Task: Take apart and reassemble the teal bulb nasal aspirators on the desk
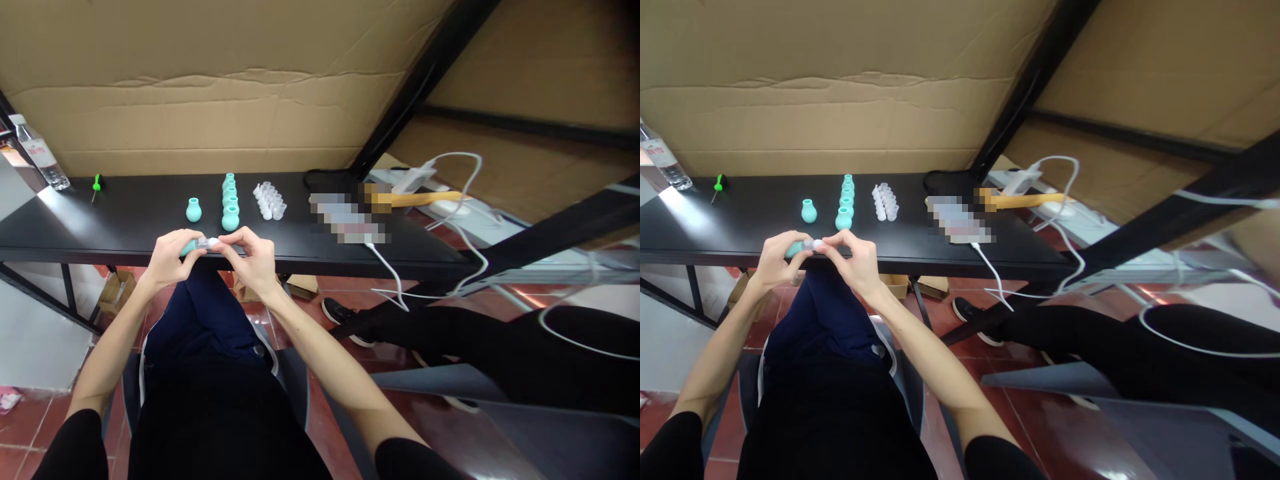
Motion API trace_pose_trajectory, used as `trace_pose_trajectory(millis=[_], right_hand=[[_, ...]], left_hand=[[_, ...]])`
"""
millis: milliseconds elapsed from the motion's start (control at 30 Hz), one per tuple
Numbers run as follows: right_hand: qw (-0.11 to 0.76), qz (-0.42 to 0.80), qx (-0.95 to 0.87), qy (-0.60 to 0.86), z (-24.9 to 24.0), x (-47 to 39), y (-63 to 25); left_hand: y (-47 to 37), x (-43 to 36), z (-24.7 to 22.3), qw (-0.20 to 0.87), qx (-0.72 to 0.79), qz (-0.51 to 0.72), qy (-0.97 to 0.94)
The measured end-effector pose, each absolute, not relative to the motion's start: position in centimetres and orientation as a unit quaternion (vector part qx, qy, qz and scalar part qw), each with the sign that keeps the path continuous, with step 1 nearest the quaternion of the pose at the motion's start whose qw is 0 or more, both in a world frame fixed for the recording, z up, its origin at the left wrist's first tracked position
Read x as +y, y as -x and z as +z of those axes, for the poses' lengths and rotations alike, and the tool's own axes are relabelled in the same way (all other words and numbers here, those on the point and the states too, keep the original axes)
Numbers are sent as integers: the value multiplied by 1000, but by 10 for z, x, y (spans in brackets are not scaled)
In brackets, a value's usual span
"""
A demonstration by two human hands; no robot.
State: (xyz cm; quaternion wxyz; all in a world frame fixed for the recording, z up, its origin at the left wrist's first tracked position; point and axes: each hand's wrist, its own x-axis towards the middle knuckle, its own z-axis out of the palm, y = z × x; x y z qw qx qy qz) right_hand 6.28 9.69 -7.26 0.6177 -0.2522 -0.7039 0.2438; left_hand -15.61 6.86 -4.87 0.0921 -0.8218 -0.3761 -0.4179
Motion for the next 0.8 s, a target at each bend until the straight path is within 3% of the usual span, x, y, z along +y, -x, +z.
trace_pose_trajectory(millis=[200,333,800], right_hand=[[612,361,-659,245,-68,95,-61],[622,367,-647,243,-65,92,-62],[596,287,-716,221,-50,84,-78]], left_hand=[[146,62,-49,80,-404,-419,809],[136,57,-48,45,-410,-443,796],[119,28,-10,-399,-427,-440,682]])
